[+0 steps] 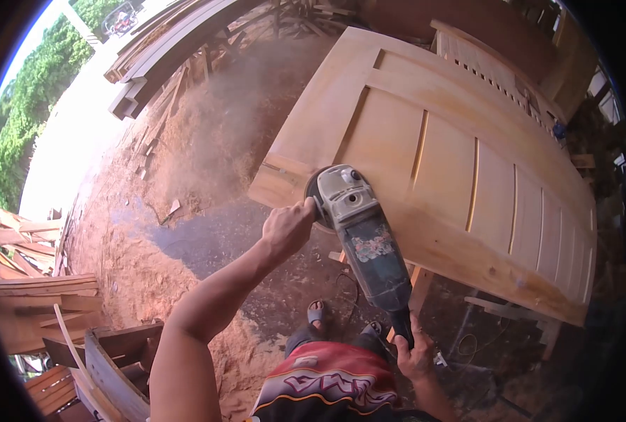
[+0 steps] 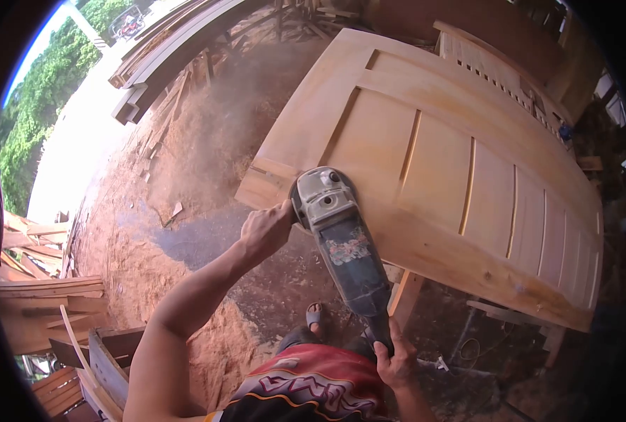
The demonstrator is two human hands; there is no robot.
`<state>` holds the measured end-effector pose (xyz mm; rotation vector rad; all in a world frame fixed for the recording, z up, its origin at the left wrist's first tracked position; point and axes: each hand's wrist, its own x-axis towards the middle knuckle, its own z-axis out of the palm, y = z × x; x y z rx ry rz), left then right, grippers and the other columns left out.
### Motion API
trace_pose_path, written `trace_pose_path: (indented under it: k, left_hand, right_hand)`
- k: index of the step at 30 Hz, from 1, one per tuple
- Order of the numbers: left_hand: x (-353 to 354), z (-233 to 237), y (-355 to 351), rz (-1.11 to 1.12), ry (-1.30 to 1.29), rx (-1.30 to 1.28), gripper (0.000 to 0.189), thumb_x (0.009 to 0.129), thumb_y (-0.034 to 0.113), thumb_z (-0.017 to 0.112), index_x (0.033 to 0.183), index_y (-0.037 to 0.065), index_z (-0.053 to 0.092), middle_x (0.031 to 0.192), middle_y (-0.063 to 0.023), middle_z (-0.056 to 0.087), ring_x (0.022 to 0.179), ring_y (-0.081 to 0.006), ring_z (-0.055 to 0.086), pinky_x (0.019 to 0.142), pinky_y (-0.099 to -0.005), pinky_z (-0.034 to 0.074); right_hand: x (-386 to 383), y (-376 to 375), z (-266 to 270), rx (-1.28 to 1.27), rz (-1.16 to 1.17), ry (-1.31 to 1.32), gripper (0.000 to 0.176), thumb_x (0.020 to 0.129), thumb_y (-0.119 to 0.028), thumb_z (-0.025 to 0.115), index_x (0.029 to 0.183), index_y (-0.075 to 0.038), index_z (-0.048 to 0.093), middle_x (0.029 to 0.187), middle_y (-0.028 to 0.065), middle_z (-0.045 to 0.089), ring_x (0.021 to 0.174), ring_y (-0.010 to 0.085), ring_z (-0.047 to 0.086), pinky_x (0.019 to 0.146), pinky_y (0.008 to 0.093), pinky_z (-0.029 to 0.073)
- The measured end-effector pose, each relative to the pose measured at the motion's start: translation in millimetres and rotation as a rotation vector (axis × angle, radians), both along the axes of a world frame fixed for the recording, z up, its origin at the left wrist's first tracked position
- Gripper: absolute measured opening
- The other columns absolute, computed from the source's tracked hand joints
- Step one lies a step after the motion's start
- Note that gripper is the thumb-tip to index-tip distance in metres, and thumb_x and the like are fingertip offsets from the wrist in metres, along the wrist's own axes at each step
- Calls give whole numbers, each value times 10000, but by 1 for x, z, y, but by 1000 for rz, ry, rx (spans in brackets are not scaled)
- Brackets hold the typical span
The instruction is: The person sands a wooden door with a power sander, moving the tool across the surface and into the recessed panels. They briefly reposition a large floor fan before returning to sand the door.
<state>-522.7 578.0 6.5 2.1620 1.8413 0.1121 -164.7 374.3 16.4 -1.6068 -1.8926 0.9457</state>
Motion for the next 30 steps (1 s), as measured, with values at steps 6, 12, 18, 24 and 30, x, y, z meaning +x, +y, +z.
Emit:
trace_pose_path:
  k: [6,12,18,24,30]
  left_hand:
    - [138,-3,-15,-176,-75,-28,118,916,62,549,1000,-7,502,922,-233,703,841,-406,733,692,-510,578]
    - [282,-9,-33,-387,-73,9,109,932,101,582,987,28,524,911,-174,717,827,-323,757,665,-425,608]
    - [414,-37,-47,-560,-160,190,140,933,123,592,1028,21,572,935,-142,706,855,-290,753,685,-388,610]
    - [380,-20,-35,-543,-116,114,153,940,126,587,1047,20,561,906,-139,707,819,-294,755,653,-385,603]
    - [234,-12,-31,-339,-101,45,111,936,98,573,1002,22,527,901,-188,713,820,-347,753,670,-442,605]
  right_hand:
    - [104,-71,-11,17,-194,-29,598,980,-248,599,1451,99,475,1280,373,618,1204,524,614,1027,496,497]
    - [210,-167,-45,-168,-505,-33,618,985,-223,570,1501,85,427,1277,273,620,1017,343,678,883,409,525]
    - [255,-210,-38,-129,-746,67,598,1029,-207,505,1547,61,372,1551,268,440,1447,364,419,1185,430,310]
    - [242,-198,-23,-134,-619,-156,598,1026,-215,504,1543,58,379,1540,259,464,1448,368,429,1178,439,328]
    - [156,-145,-20,-182,-459,10,635,983,-186,546,1553,44,381,1188,200,639,765,208,637,732,356,536]
